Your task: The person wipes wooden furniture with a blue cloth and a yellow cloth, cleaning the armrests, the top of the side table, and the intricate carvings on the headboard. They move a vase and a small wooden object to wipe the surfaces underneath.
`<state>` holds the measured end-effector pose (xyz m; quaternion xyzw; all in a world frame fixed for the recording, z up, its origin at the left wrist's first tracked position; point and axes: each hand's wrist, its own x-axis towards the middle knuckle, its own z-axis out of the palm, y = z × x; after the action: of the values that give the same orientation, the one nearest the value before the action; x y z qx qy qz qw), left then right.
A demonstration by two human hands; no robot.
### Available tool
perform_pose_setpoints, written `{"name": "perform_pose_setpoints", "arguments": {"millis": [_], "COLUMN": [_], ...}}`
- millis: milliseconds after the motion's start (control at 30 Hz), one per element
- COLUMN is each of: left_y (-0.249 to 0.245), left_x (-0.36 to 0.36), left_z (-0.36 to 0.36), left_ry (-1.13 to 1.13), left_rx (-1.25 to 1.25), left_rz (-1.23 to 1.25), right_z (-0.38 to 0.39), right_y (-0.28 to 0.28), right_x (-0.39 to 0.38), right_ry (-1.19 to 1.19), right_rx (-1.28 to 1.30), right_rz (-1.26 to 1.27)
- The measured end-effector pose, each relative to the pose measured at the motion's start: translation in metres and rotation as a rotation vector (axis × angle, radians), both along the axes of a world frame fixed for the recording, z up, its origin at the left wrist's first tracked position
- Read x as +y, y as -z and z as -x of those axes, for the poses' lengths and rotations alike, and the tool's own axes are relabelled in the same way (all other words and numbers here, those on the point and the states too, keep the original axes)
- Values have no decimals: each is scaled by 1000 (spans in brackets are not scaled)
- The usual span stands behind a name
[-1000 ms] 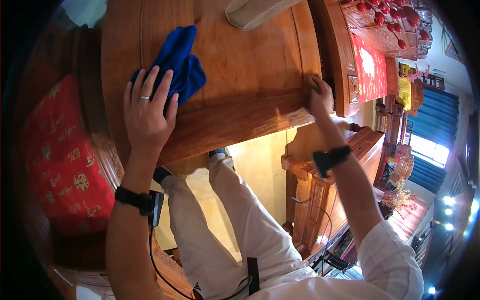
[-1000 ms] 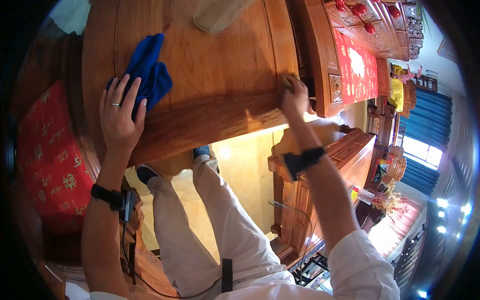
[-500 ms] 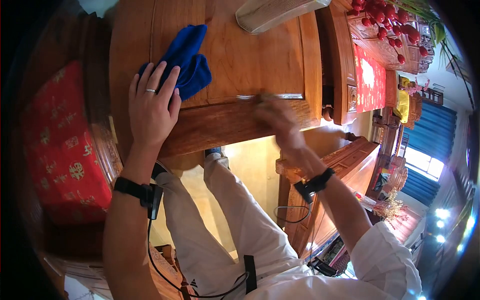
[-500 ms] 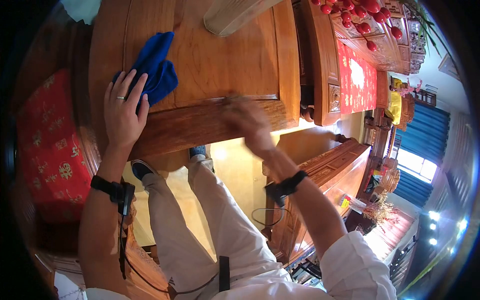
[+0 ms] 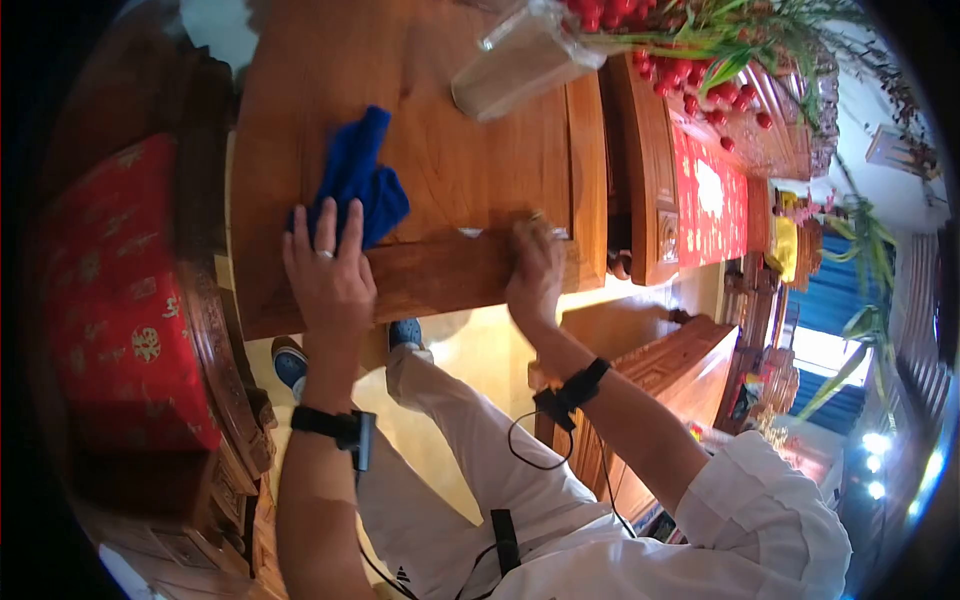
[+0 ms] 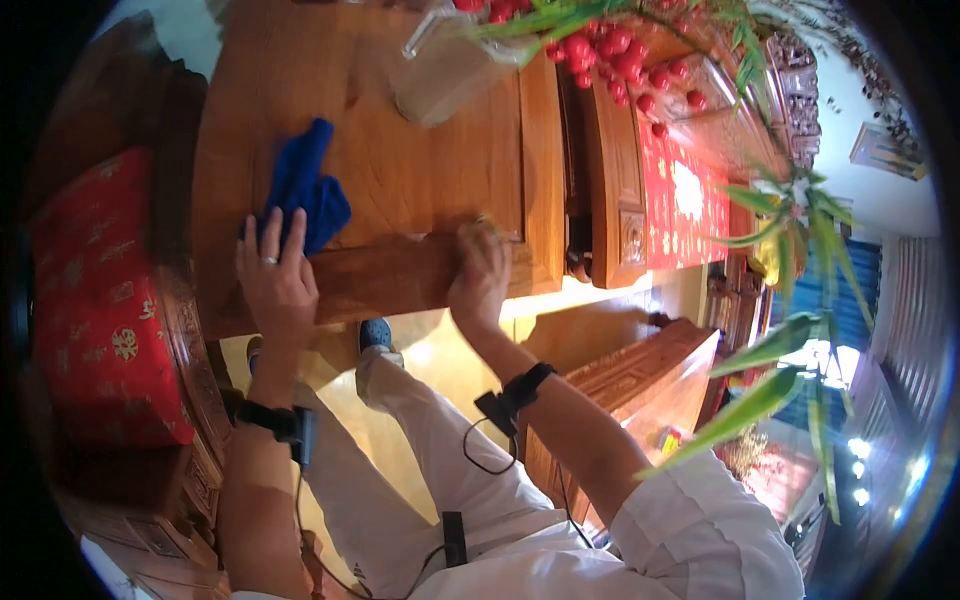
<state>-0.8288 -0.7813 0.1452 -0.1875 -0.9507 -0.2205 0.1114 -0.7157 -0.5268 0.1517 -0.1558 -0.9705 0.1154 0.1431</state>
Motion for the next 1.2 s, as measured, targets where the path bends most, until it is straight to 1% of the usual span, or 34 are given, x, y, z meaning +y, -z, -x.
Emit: {"name": "perform_pose_setpoints", "arguments": {"millis": [33,67,100,167,200,267,367,567,633,700,767,800,833,867,900,933,967,1000,1033,1067,1133,1167,1200], "left_y": [-3,-7,-8,1,2,-5,-7,-3,-2,-4,1,-2,-1,0,2,3,3,-1,-3,-3,-10,-14,-13], "left_x": [2,4,5,7,7,7,11,12,11,9,4,1,-1,-2,-2,1,5,15,29,47,86,106,128], "left_z": [-8,-17,-25,-39,-45,-53,-65,-71,-76,-84,-95,-102,-109,-113,-113,-114,-117,-120,-125,-130,-143,-138,-126], "left_ry": [-25,-26,-25,-32,-14,-23,-34,-22,-45,-38,-23,-8,30,47,57,97,138,183,232,287,418,477,469], "left_rx": [23,-21,-67,-52,-63,-66,-78,-42,-32,-20,-1,-14,-5,-36,-63,-113,-100,-108,-122,-148,-233,-275,-250], "left_rz": [0,-26,-53,-59,-65,-76,-80,-77,-36,-29,-65,-63,-54,-61,-63,-57,25,36,47,53,61,60,77], "right_z": [-2,-4,-5,-6,-6,-7,-21,-51,-64,-62,-63,-65,-69,-78,-79,-81,-85,-87,-93,-98,-99,-95,-85], "right_y": [-4,-7,-15,-25,-27,-28,-26,-34,-38,-48,-70,-86,-82,-83,-96,-96,-99,-98,-95,-91,-82,-91,-89], "right_x": [-11,-20,-28,-21,-14,7,33,64,79,93,101,110,124,141,144,152,162,172,186,200,228,236,252], "right_ry": [-148,-250,-334,-472,-476,-648,-648,-547,-430,-462,-102,104,-20,36,83,64,62,74,92,100,213,268,269], "right_rx": [-13,-68,-124,-166,-153,-183,-225,-148,-224,-152,-285,-361,-182,-178,-172,-100,-58,-25,3,19,110,68,115], "right_rz": [43,35,81,39,36,40,-1,-26,22,12,717,769,468,493,521,558,523,454,383,399,302,316,315]}}
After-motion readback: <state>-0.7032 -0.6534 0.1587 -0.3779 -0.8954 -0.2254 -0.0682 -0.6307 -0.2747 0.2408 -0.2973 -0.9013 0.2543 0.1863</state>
